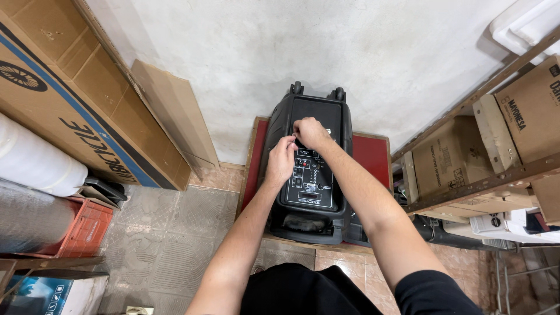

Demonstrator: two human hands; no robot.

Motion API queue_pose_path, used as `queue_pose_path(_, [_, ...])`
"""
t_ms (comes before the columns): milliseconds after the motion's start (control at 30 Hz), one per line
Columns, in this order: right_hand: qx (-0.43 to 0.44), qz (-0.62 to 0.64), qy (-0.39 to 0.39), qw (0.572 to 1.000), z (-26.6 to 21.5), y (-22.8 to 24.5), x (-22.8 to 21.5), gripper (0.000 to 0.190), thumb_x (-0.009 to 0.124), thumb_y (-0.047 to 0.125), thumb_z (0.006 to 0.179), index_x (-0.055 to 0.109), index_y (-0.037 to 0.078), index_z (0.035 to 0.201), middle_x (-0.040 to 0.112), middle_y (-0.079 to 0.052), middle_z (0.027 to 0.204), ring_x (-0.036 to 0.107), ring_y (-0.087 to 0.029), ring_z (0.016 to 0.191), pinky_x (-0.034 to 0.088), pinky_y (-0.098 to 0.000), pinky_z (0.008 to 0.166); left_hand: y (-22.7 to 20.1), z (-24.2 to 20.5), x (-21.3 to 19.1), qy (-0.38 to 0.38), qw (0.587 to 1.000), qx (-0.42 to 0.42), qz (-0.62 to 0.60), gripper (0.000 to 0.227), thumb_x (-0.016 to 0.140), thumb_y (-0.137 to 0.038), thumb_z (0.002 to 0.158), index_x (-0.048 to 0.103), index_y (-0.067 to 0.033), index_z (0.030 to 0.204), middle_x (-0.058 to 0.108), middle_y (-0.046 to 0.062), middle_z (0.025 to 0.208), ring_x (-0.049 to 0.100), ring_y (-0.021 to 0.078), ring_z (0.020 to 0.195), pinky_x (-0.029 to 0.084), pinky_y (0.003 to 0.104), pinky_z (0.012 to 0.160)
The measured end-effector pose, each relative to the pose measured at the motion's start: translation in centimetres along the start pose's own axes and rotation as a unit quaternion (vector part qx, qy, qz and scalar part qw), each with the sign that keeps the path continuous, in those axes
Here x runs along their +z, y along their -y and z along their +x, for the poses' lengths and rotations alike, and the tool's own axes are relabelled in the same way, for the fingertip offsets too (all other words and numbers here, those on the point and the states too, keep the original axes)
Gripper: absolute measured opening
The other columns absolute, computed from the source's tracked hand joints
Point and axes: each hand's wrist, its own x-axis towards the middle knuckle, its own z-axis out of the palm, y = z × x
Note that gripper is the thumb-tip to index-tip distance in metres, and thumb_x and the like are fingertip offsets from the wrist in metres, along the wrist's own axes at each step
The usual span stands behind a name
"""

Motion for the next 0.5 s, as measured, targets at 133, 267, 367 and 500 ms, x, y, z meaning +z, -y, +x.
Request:
queue_pose_path(133, [0.012, 0.02, 0.006, 1.0, -1.1, 0.3, -1.4, 0.028, 0.086, 0.035, 0.099, 0.084, 0.017, 0.121, 0.081, -0.014, 0.115, 0.081, -0.04, 0.117, 0.069, -0.0545, 0.098, -0.8, -0.5, -0.3, 0.032, 0.999, -0.024, 0.002, 0.018, 0.06, -0.017, 0.116, 0.063, -0.0136, 0.133, 0.086, 0.005, 0.105, 0.081, 0.0323, 0.11, 0.064, 0.051, 0.099])
queue_pose_path(267, [-0.014, 0.097, -0.033, 0.995, -3.1, 0.8, -4.0, 0.02, 0.08, 0.024, 0.106, 0.085, 0.008, 0.118, 0.085, -0.019, 0.107, 0.083, -0.042, 0.108, 0.068, -0.0545, 0.092, 0.2, -0.3, 0.3, 0.041, 0.999, -0.034, 0.011, 0.015, 0.063, -0.022, 0.116, 0.063, -0.0164, 0.13, 0.087, 0.002, 0.105, 0.082, 0.0273, 0.11, 0.065, 0.047, 0.098])
queue_pose_path(367, [-0.023, 0.221, -0.018, 0.975, -5.9, 1.4, -6.1, 0.02, 0.076, 0.026, 0.105, 0.086, 0.009, 0.107, 0.085, -0.008, 0.084, 0.084, -0.019, 0.08, 0.066, -0.0415, 0.085, 0.0, -0.4, 0.1, 0.055, 0.998, -0.035, 0.021, 0.016, 0.064, -0.024, 0.116, 0.061, -0.0158, 0.13, 0.087, 0.002, 0.108, 0.081, 0.0288, 0.112, 0.064, 0.048, 0.099])
queue_pose_path(500, [-0.029, 0.218, 0.044, 0.975, -7.6, 1.6, -6.4, 0.017, 0.081, 0.024, 0.096, 0.087, 0.012, 0.105, 0.083, -0.004, 0.075, 0.076, -0.015, 0.066, 0.061, -0.0325, 0.07, -1.1, -0.5, -0.5, 0.085, 0.995, -0.036, 0.038, 0.019, 0.067, -0.028, 0.115, 0.061, -0.017, 0.13, 0.087, 0.003, 0.114, 0.081, 0.0296, 0.114, 0.065, 0.049, 0.1])
